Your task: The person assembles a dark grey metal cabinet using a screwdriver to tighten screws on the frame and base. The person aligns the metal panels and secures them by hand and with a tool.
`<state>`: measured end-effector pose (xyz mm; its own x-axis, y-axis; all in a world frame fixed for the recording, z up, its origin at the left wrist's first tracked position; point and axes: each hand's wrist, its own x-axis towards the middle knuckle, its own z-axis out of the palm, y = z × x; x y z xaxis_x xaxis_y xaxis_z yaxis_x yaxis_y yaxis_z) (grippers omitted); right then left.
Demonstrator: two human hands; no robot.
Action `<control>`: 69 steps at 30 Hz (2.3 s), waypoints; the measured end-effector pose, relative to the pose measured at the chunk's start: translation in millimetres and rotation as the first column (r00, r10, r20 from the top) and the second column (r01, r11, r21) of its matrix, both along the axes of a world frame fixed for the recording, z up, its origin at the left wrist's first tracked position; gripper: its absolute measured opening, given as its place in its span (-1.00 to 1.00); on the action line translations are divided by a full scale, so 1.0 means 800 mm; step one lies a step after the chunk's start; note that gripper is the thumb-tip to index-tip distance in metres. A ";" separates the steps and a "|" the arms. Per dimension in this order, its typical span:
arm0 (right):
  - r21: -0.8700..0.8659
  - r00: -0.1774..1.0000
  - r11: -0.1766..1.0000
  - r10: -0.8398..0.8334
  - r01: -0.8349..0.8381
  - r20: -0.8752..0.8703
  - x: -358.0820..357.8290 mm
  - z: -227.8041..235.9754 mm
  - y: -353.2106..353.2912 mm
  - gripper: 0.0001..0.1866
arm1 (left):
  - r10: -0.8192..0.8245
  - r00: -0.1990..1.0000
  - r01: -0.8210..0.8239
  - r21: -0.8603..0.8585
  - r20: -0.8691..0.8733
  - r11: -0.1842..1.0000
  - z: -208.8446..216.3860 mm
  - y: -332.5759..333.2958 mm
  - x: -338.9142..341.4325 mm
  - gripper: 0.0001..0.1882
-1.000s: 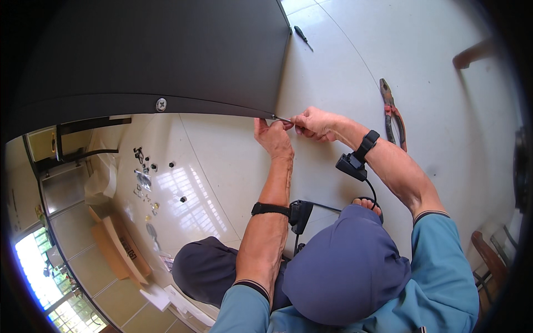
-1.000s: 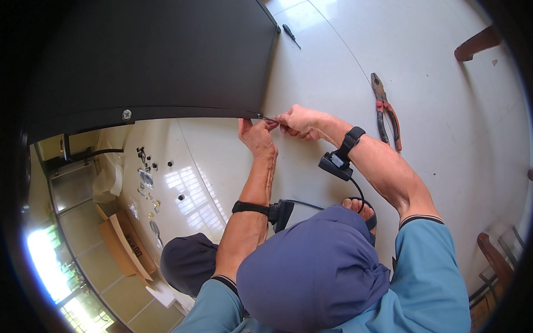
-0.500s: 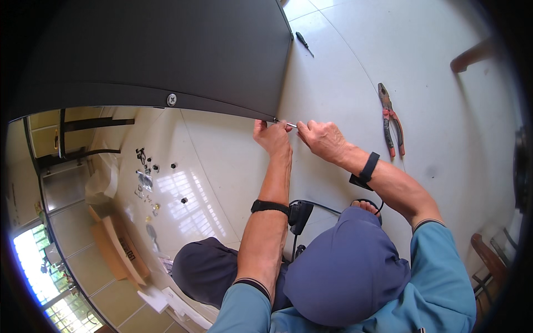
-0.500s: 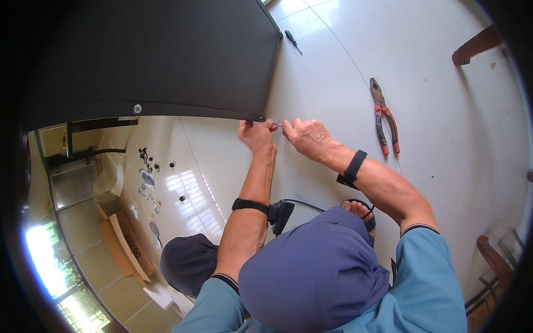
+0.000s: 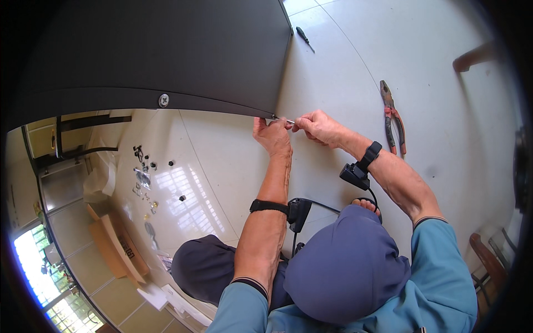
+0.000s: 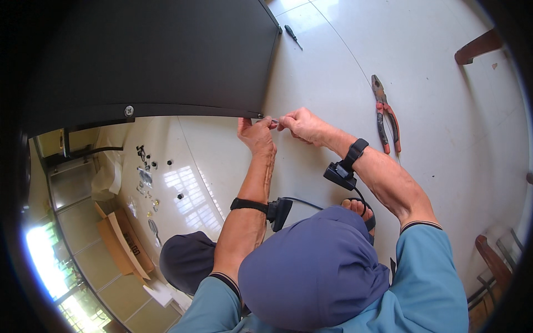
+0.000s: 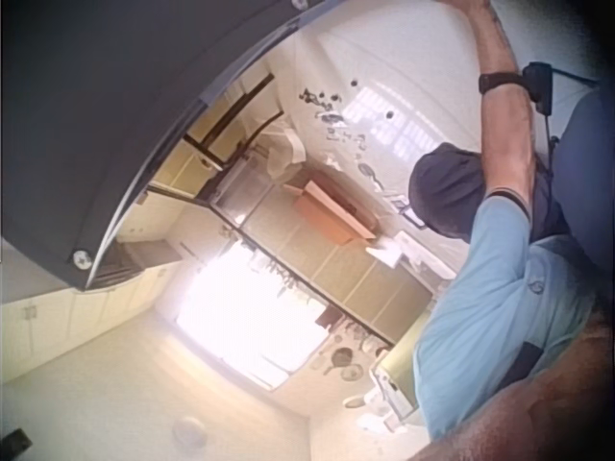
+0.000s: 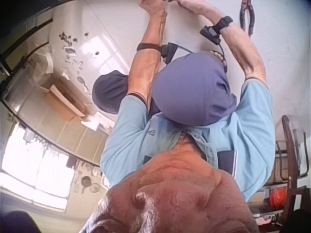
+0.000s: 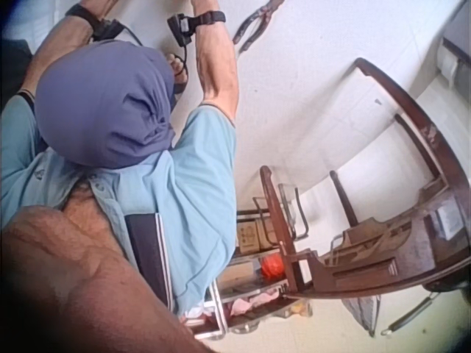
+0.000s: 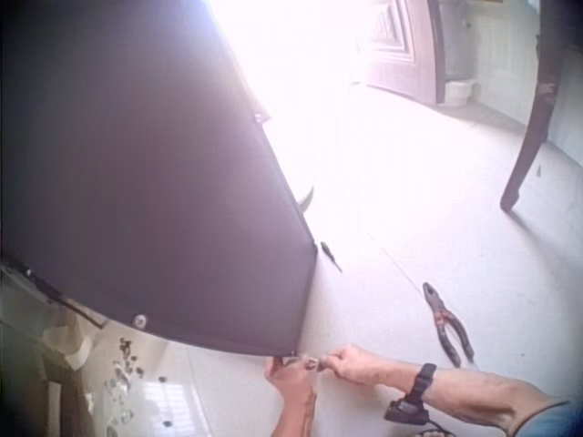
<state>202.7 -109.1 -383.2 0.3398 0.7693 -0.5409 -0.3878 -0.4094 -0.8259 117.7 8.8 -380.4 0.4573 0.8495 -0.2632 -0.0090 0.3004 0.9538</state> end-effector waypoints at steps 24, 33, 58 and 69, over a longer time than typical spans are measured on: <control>-0.294 0.234 0.899 0.377 -0.325 0.896 0.001 0.003 0.013 -0.87 | 0.067 0.996 -0.068 -0.018 -0.065 0.998 0.005 0.005 0.007 -0.60; -0.203 0.552 0.944 0.318 -0.259 0.771 -0.001 0.011 0.020 -0.83 | 0.068 0.997 -0.069 -0.013 -0.034 0.998 0.002 0.002 0.004 -0.55; -0.142 0.964 0.966 0.186 -0.214 -0.188 0.017 0.023 0.028 -0.60 | 0.064 0.998 -0.063 0.016 -0.007 0.998 -0.008 0.002 0.006 -0.51; -0.067 0.977 0.988 0.149 -0.141 0.149 0.001 -0.032 0.025 -0.63 | 0.073 0.997 -0.073 -0.006 -0.023 0.997 -0.005 0.000 0.010 -0.61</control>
